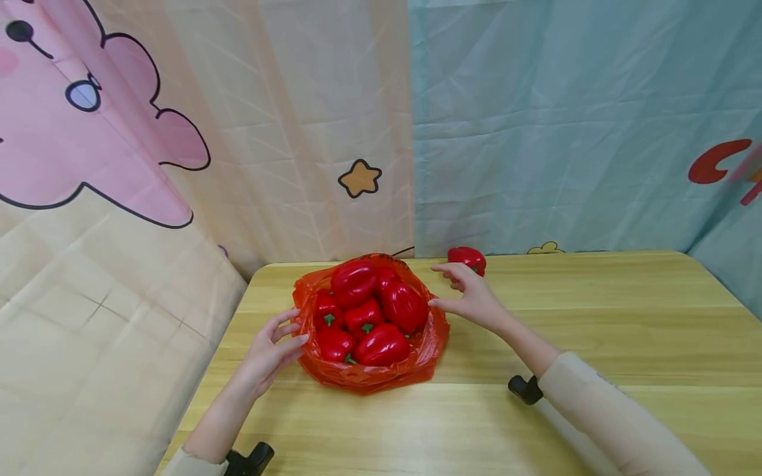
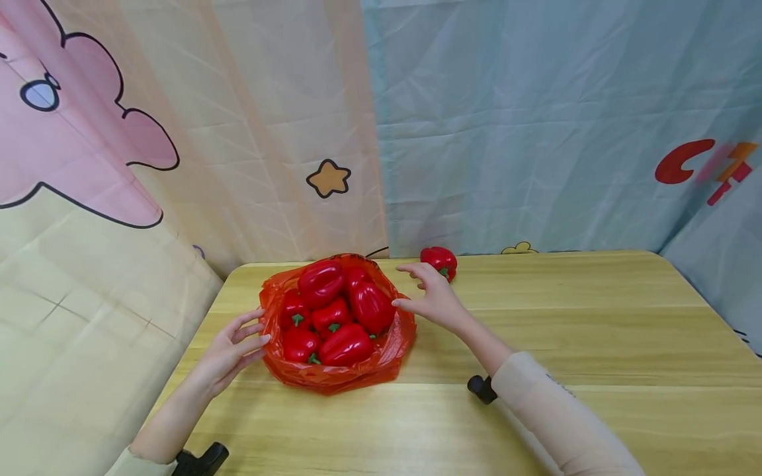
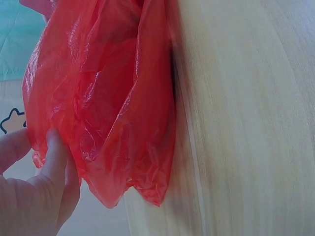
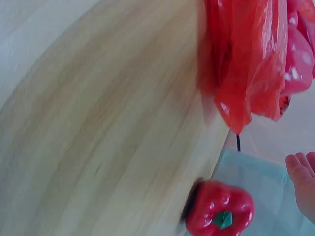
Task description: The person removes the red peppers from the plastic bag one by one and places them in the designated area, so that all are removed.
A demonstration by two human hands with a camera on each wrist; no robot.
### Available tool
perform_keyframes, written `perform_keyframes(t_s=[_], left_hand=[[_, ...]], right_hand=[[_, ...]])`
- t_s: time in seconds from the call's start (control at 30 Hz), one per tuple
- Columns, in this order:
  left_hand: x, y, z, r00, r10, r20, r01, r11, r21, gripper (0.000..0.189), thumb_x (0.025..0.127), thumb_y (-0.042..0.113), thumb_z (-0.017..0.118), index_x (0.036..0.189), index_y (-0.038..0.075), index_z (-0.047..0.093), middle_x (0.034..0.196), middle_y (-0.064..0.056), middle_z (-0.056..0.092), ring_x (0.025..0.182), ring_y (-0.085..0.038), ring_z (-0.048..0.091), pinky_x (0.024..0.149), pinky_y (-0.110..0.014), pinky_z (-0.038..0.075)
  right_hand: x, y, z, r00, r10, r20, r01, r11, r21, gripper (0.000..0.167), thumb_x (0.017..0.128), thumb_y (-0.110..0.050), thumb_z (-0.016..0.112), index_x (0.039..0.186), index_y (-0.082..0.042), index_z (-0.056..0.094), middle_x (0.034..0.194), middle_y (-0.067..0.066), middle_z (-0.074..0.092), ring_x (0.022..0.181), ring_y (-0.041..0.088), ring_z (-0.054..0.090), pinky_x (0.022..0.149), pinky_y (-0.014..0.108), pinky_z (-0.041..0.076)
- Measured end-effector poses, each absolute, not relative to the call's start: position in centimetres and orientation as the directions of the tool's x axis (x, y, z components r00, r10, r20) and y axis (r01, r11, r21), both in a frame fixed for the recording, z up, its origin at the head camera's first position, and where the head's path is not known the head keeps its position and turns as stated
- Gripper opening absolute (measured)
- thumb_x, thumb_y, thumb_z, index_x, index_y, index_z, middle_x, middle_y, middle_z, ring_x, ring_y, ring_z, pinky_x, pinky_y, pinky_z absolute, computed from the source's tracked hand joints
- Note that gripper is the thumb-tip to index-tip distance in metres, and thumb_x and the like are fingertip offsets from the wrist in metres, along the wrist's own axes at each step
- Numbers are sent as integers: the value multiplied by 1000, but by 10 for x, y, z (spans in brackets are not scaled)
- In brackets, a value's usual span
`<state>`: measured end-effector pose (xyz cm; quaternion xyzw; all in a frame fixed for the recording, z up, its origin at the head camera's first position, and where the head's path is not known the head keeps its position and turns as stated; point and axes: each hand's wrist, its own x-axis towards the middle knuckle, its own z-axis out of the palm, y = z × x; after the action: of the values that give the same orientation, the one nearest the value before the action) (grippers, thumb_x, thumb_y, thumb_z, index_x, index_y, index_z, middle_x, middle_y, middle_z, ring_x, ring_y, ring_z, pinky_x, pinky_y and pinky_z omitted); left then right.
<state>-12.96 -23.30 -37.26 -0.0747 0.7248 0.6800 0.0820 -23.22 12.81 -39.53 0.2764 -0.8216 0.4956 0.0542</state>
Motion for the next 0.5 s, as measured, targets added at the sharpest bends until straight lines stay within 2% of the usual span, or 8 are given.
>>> perform_keyframes(t_s=[0.23,0.5], left_hand=[[-130,-233,-373,-975,1,-222,-222,66,973,57,92,2,54,142,2,27,124,-17,39,90,-9,59,83,-27,51],[-130,-233,-373,-975,-2,-223,-223,73,972,57,92,2,54,142,2,27,125,-18,38,91,-10,59,83,-27,52]], right_hand=[[-228,116,-402,-835,-458,306,-481,337,-809,62,75,-19,79,128,-5,51,124,15,51,110,37,49,87,51,48],[-224,104,-406,-816,-496,298,-482,298,-824,61,75,-18,78,128,-2,51,125,16,51,111,32,49,86,43,51]])
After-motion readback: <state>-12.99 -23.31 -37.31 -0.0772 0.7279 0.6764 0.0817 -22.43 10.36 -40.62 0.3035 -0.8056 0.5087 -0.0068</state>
